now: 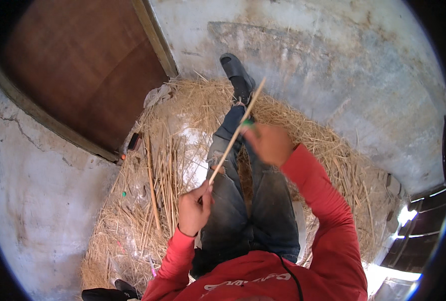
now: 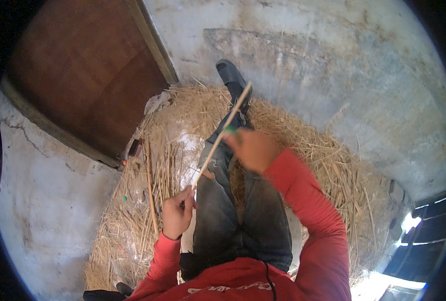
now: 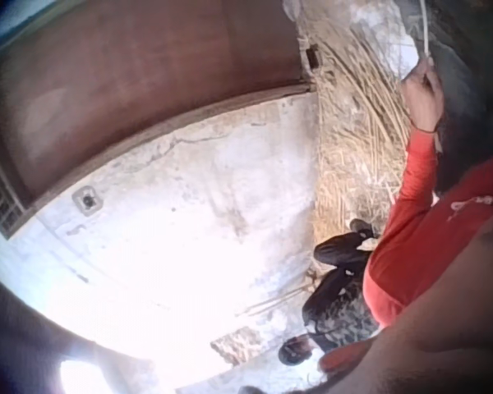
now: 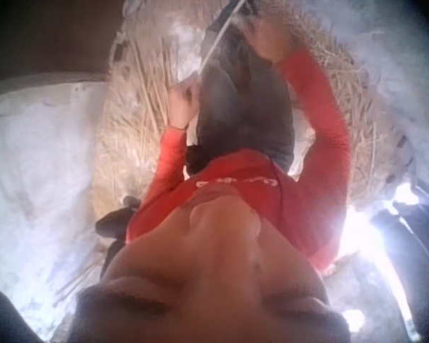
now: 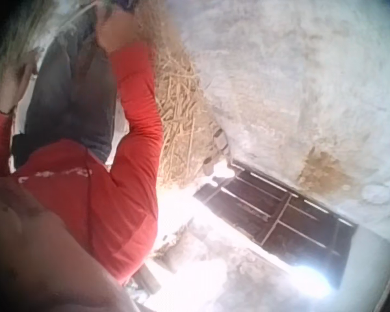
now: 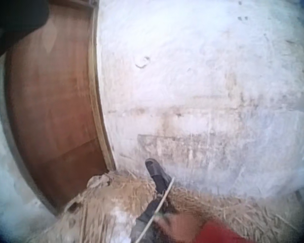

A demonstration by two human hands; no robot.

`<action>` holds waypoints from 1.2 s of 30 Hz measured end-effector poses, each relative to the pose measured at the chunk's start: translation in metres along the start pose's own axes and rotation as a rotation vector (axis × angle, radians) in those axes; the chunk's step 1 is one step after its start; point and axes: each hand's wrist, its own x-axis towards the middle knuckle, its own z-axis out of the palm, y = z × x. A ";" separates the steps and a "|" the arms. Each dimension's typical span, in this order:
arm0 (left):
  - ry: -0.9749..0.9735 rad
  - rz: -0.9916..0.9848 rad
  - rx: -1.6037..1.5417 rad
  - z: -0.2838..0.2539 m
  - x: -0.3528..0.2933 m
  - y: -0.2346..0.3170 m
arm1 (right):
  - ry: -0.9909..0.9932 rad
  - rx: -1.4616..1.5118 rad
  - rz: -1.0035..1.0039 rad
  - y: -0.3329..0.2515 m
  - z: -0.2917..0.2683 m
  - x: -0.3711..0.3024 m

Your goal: The person uses a cutter to shave thin layers off a long bamboo stick while sitting on a floor covered in straw.

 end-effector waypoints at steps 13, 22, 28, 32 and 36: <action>-0.107 -0.062 -0.136 -0.017 -0.038 -0.009 | 0.312 0.075 0.205 0.119 -0.015 0.039; -0.141 -0.220 -0.484 0.009 0.019 0.001 | -0.084 0.011 -0.169 -0.050 0.032 -0.067; -0.183 -0.323 -0.599 0.003 0.018 0.000 | -0.119 -0.069 -0.211 -0.049 0.044 -0.054; -0.268 -0.366 -0.494 -0.002 -0.006 -0.001 | 0.149 0.046 0.069 -0.008 0.022 -0.005; -0.367 -0.510 -0.690 -0.007 -0.029 -0.017 | 0.093 0.044 0.008 0.004 -0.003 -0.010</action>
